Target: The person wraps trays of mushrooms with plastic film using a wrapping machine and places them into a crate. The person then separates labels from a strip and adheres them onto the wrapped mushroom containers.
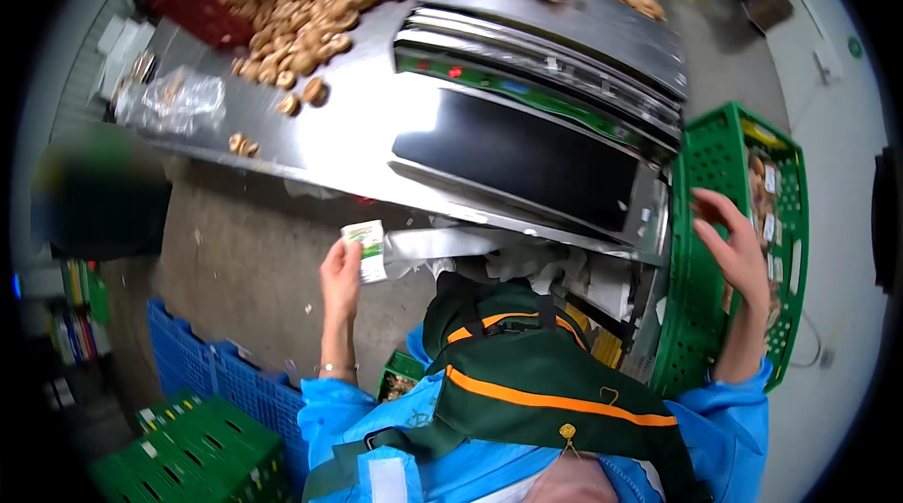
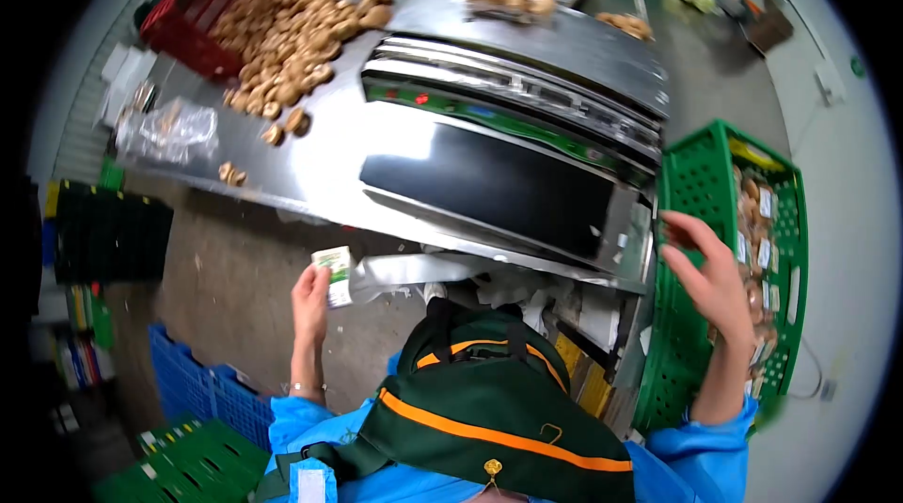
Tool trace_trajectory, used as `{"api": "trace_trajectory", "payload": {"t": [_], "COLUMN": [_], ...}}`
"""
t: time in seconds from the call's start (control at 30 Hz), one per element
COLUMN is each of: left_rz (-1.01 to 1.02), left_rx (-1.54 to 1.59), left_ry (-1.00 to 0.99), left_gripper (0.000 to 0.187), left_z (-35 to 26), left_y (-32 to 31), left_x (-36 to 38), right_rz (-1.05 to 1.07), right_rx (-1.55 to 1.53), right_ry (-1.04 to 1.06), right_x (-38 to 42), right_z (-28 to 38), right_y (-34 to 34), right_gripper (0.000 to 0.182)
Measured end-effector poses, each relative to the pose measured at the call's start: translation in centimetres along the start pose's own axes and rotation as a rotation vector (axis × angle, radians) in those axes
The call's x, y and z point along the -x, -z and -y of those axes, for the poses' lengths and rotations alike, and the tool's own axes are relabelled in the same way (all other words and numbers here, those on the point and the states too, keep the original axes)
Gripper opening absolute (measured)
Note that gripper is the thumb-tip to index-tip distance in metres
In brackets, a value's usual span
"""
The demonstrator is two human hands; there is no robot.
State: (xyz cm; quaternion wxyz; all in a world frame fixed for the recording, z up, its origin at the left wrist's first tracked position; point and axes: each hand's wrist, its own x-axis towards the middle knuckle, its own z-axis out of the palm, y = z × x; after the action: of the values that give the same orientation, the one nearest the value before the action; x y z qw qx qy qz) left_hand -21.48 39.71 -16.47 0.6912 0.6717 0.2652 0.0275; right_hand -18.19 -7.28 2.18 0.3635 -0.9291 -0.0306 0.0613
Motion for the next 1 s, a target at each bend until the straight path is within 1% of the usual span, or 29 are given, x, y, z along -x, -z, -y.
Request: {"api": "trace_trajectory", "payload": {"t": [0.07, 0.1, 0.13, 0.17, 0.2, 0.27, 0.33, 0.37, 0.4, 0.43, 0.47, 0.53, 0.6, 0.67, 0.7, 0.73, 0.77, 0.8, 0.83, 0.87, 0.93, 1.0], "left_rz": [0.029, 0.032, 0.039, 0.017, 0.001, 0.001, 0.037, 0.072, 0.080, 0.054, -0.003, -0.228, -0.623, -0.492, -0.333, -0.206, -0.091, 0.001, 0.167, 0.274, 0.382, 0.521], "left_rx": [-0.141, -0.154, -0.166, -0.125, -0.198, -0.308, -0.488, -0.335, -0.253, -0.241, -0.309, -0.325, -0.656, -0.317, -0.322, -0.265, -0.339, -0.372, -0.308, -0.335, -0.452, -0.646], "left_ry": [-0.064, -0.053, -0.040, -0.027, -0.064, -0.024, 0.030, 0.141, 0.182, 0.186, 0.249, 0.028, -0.286, -0.419, -0.448, -0.499, -0.631, -0.673, -0.701, -0.714, -0.671, -0.986], "left_gripper": [0.020, 0.020, 0.021, 0.025, 0.033, 0.043, 0.049, 0.050, 0.049, 0.049, 0.047, 0.044, 0.040, 0.038, 0.036, 0.034, 0.031, 0.030, 0.034, 0.044, 0.059, 0.074], "left_z": [3.9, 4.9, 5.3, 5.7, 6.1, 6.7, 7.5, 6.6, 7.2, 7.4, 4.9, 5.9, 2.6, -0.5, -5.9, -9.5, -12.3, -16.2, -18.4, -19.7, -21.1, -21.4], "left_y": [1.4, 1.8, 1.7, 1.6, 1.6, 1.0, 1.4, 1.3, 1.2, 1.0, 0.6, 1.0, -0.7, -3.4, -6.7, -9.8, -12.5, -16.0, -18.9, -21.5, -26.5, -29.7], "left_x": [-3.4, -5.3, -6.7, -8.4, -9.9, -12.8, -13.5, -13.1, -13.4, -13.4, -12.7, -13.3, -11.6, -12.9, -12.5, -13.0, -14.3, -14.9, -16.6, -19.1, -23.0, -23.6], "right_rz": [0.142, 0.224, 0.253, 0.264, 0.270, 0.200, 0.033, -0.034, -0.109, -0.192, -0.267, -0.330, -0.295, -0.343, -0.251, -0.163, -0.090, -0.079, -0.074, -0.072, -0.048, -0.022], "right_rx": [-0.064, -0.039, 0.011, 0.018, 0.024, 0.047, -0.043, -0.003, 0.030, 0.030, 0.024, -0.025, -0.280, -0.542, -0.582, -0.625, -0.660, -0.653, -0.658, -0.656, -0.623, -0.610], "right_ry": [0.121, 0.143, 0.172, 0.157, 0.142, 0.099, 0.010, 0.009, 0.004, -0.038, -0.079, -0.151, -0.375, -0.361, -0.334, -0.301, -0.341, -0.326, -0.293, -0.267, -0.262, -0.274], "right_x": [-5.0, -6.7, -7.9, -8.9, -9.8, -11.7, -13.9, -15.7, -17.7, -20.2, -22.9, -29.5, -33.7, -37.2, -37.9, -38.5, -38.5, -38.5, -38.2, -37.7, -35.5, -33.1], "right_z": [4.3, 6.3, 7.8, 8.8, 9.3, 9.0, 7.6, 6.2, 4.4, 2.5, 0.5, -4.6, -4.3, -5.3, -4.9, -4.2, -3.4, -3.4, -3.6, -4.0, -4.2, -4.5], "right_y": [-4.4, -5.9, -7.0, -7.9, -8.4, -8.2, -7.2, -6.2, -5.4, -5.0, -4.8, -4.7, -5.2, -6.6, -6.7, -6.7, -6.5, -6.4, -6.5, -6.4, -5.5, -4.5], "right_gripper": [0.037, 0.036, 0.035, 0.034, 0.034, 0.033, 0.036, 0.038, 0.040, 0.041, 0.043, 0.045, 0.044, 0.038, 0.036, 0.035, 0.034, 0.034, 0.034, 0.035, 0.036, 0.037]}}
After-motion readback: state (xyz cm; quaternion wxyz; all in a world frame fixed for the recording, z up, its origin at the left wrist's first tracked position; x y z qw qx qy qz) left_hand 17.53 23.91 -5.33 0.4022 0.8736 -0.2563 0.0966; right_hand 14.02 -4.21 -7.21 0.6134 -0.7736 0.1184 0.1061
